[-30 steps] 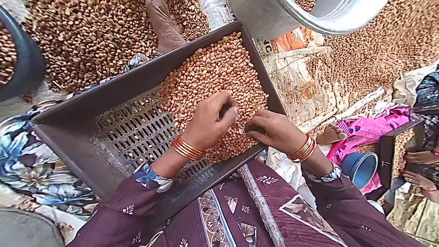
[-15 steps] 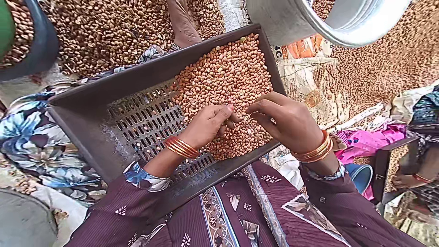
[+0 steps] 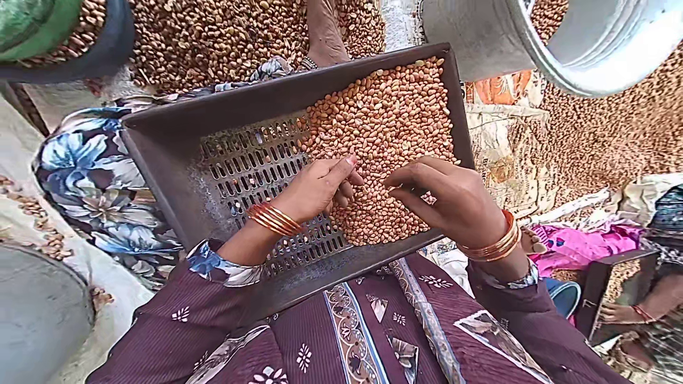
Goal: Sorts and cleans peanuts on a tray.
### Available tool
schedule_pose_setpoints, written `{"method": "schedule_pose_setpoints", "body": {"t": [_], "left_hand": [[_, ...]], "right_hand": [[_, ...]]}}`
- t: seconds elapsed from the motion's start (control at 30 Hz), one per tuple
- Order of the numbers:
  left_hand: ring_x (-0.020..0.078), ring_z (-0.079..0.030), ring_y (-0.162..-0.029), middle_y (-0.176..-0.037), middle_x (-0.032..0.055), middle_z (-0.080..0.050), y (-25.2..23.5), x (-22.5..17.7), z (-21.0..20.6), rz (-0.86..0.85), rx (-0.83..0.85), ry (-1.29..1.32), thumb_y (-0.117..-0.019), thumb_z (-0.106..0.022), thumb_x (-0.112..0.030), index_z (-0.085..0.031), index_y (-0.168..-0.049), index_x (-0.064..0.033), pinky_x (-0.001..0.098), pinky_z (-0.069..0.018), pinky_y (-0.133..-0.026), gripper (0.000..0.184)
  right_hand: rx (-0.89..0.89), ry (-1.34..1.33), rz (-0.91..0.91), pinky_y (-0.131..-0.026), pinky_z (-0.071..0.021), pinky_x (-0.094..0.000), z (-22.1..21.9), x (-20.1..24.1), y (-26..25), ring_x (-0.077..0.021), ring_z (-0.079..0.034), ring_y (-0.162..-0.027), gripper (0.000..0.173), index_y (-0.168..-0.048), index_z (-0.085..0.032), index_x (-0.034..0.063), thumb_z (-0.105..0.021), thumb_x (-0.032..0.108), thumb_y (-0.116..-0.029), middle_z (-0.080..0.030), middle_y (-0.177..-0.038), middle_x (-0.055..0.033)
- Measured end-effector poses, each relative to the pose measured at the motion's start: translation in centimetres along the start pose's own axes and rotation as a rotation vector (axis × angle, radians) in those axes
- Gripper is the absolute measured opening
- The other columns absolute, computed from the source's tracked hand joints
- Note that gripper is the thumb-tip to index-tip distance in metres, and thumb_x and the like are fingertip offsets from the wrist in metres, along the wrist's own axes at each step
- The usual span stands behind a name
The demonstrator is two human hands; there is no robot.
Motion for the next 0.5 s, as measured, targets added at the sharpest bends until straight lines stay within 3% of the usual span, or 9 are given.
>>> {"method": "schedule_pose_setpoints", "body": {"t": [0.1,0.2,0.3,0.37,0.4,0.47,0.5], "left_hand": [[0.0024,-0.051,-0.051,-0.075,-0.0025,-0.068,0.4,0.1,-0.3,0.009,0.07,-0.041,-0.1132,-0.029,-0.04,-0.072,-0.102,-0.0091,0.018,-0.0372,-0.045,0.054],[0.0044,-0.05,-0.055,-0.071,-0.0025,-0.062,0.2,0.0,1.5,-0.053,0.074,-0.164,-0.1125,-0.039,-0.03,-0.071,-0.095,-0.0087,0.0213,-0.0404,-0.053,0.042],[0.0046,-0.046,-0.056,-0.068,-0.0047,-0.055,0.9,-1.1,6.1,-0.176,-0.277,-0.215,-0.1112,-0.042,-0.028,-0.069,-0.091,-0.0116,0.024,-0.0382,-0.054,0.037],[0.0018,-0.047,-0.057,-0.071,-0.0066,-0.055,2.0,-1.8,9.3,-0.249,-0.528,-0.185,-0.111,-0.042,-0.027,-0.069,-0.096,-0.0121,0.0214,-0.039,-0.055,0.035],[0.0004,-0.048,-0.057,-0.071,-0.0079,-0.054,2.7,-2.0,10.7,-0.287,-0.614,-0.142,-0.111,-0.041,-0.025,-0.069,-0.097,-0.0126,0.0189,-0.0396,-0.054,0.034],[-0.0021,-0.047,-0.054,-0.067,-0.0111,-0.052,4.0,-2.4,13.0,-0.393,-0.719,-0.004,-0.1111,-0.041,-0.02,-0.067,-0.095,-0.0121,0.0141,-0.0389,-0.051,0.032],[-0.0032,-0.046,-0.053,-0.066,-0.0126,-0.052,4.8,-2.5,13.8,-0.438,-0.742,0.044,-0.1108,-0.041,-0.017,-0.066,-0.094,-0.0123,0.0128,-0.0383,-0.05,0.03]], "right_hand": [[-0.039,0.044,0.091,-0.065,-0.0565,-0.0294,1.0,2.3,-2.8,-0.0179,-0.069,-0.081,0.016,-0.106,-0.073,0.0036,-0.059,0.008,-0.1007,-0.071,-0.098,-0.0119],[-0.011,0.181,0.058,-0.061,-0.0551,-0.0374,1.7,2.5,-6.1,-0.0254,-0.068,-0.078,0.018,-0.11,-0.072,0.0042,-0.055,0.007,-0.1025,-0.069,-0.1,-0.0146],[0.195,0.302,-0.109,-0.064,-0.0559,-0.0507,-1.6,0.7,-9.2,-0.0372,-0.07,-0.081,0.021,-0.116,-0.067,0.0035,-0.05,0.008,-0.105,-0.068,-0.104,-0.0199],[0.46,0.341,-0.316,-0.069,-0.0563,-0.056,-6.3,0.0,-9.9,-0.0432,-0.07,-0.087,0.03,-0.131,-0.057,0.0009,-0.053,0.003,-0.1016,-0.065,-0.116,-0.0255],[0.562,0.327,-0.36,-0.068,-0.0573,-0.0538,-8.4,0.8,-9.6,-0.0425,-0.07,-0.083,0.042,-0.141,-0.048,0.0006,-0.056,0.002,-0.1003,-0.06,-0.122,-0.0265],[0.553,0.098,-0.232,-0.056,-0.0581,-0.0472,-10.6,3.5,-8.7,-0.0354,-0.068,-0.067,0.065,-0.153,-0.041,0.0059,-0.066,-0.002,-0.0933,-0.055,-0.128,-0.0257],[0.518,-0.021,-0.12,-0.057,-0.0578,-0.0431,-11.5,4.4,-8.8,-0.0294,-0.067,-0.069,0.065,-0.153,-0.043,0.0105,-0.067,0.0,-0.0936,-0.055,-0.132,-0.022]]}}
Point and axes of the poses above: each hand's wrist, its own y-axis away from the middle knuckle, its own z-axis out of the back of the hand, x = y × z, the point moved 7 cm from there along -y, towards the middle knuckle
